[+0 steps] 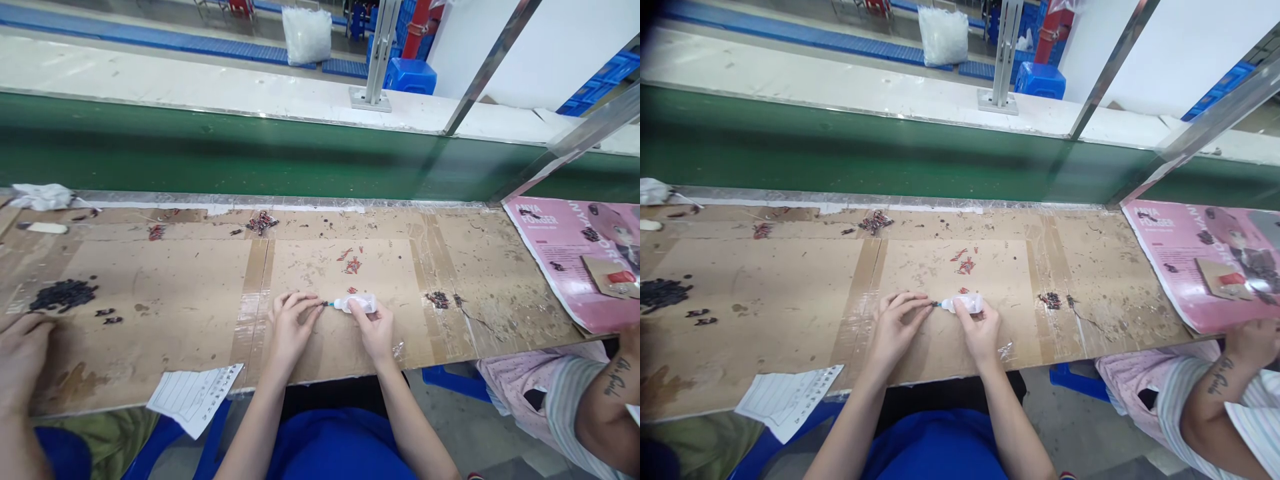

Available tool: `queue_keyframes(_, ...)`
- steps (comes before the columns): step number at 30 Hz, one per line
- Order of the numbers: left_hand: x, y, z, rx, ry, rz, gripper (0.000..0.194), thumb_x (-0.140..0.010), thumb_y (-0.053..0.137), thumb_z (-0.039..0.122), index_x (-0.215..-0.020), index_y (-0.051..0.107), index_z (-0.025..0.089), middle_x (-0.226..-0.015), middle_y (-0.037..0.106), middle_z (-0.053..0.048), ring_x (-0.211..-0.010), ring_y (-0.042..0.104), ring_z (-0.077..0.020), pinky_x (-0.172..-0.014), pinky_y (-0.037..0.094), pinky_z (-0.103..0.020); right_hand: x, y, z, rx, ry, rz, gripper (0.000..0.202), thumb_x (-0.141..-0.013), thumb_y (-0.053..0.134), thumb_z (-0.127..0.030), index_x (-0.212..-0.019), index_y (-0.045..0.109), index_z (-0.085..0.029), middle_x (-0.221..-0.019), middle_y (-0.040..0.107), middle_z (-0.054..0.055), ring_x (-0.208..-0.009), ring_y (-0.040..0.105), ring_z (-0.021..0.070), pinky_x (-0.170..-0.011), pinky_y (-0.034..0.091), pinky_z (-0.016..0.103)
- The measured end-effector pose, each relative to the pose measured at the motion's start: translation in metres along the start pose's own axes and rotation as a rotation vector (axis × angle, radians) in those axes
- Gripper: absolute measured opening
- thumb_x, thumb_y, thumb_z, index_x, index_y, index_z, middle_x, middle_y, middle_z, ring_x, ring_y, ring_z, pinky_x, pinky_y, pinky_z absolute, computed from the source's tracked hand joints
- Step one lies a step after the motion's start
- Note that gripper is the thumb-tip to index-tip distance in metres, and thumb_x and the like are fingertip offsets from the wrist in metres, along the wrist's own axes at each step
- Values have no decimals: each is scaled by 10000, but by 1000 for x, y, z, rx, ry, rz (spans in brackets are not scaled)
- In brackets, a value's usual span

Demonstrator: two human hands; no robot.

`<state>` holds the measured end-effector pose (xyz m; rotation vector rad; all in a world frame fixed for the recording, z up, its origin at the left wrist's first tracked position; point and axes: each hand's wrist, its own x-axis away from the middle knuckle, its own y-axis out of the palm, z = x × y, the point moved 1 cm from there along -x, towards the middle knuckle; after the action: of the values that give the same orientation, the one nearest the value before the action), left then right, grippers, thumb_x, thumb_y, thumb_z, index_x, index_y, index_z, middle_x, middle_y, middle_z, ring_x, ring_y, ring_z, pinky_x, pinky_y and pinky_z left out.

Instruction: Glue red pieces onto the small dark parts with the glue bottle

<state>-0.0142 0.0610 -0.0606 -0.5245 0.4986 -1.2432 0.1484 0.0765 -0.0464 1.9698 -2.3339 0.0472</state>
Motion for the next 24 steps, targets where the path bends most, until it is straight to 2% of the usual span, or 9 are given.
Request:
queue_keyframes(11, 0, 0, -1, 12, -4, 8, 98, -797, 677, 319, -839, 766, 316, -1034, 727, -37, -1100, 475, -299, -992, 331, -525, 0, -3, 0, -25, -10, 75, 241, -718, 728, -397, -757, 725, -160, -764, 760, 69, -729, 692, 224, -690, 556, 344)
queue_keyframes(14, 0, -1, -3, -2, 13, 8, 108, -802, 672, 321, -850, 769, 331, -1029, 729, -34, -1090, 477, -298, -998, 326, -530, -1, -14, 3, -111, -11, 192, 268, -711, 731, -410, -773, 705, -150, -771, 746, 66, -739, 685, 222, -694, 541, 346)
queue_keyframes(18, 1, -2, -3, -43, 46, 13, 126, -813, 663, 321, -883, 765, 342, -1034, 725, -33, -1084, 481, -299, -1004, 321, -532, -6, -40, 1, -133, -90, 346, 355, -647, 783, -373, -897, 652, -157, -893, 739, 79, -844, 690, 242, -768, 531, 374)
queue_keyframes(21, 4, 3, 5, -98, 98, 63, 139, -829, 648, 296, -907, 758, 328, -1048, 718, -40, -1139, 464, -312, -1009, 307, -536, -15, -56, -4, -53, -147, 363, 424, -581, 823, -308, -874, 533, -205, -837, 734, 51, -825, 700, 236, -764, 528, 371)
queue_keyframes(24, 5, 14, 19, -129, 196, 54, 144, -844, 632, 253, -866, 757, 323, -1044, 712, -45, -1193, 440, -324, -1004, 301, -528, -24, -62, -5, 25, -187, 298, 476, -585, 820, -271, -891, 456, -235, -914, 748, 74, -917, 703, 244, -862, 511, 408)
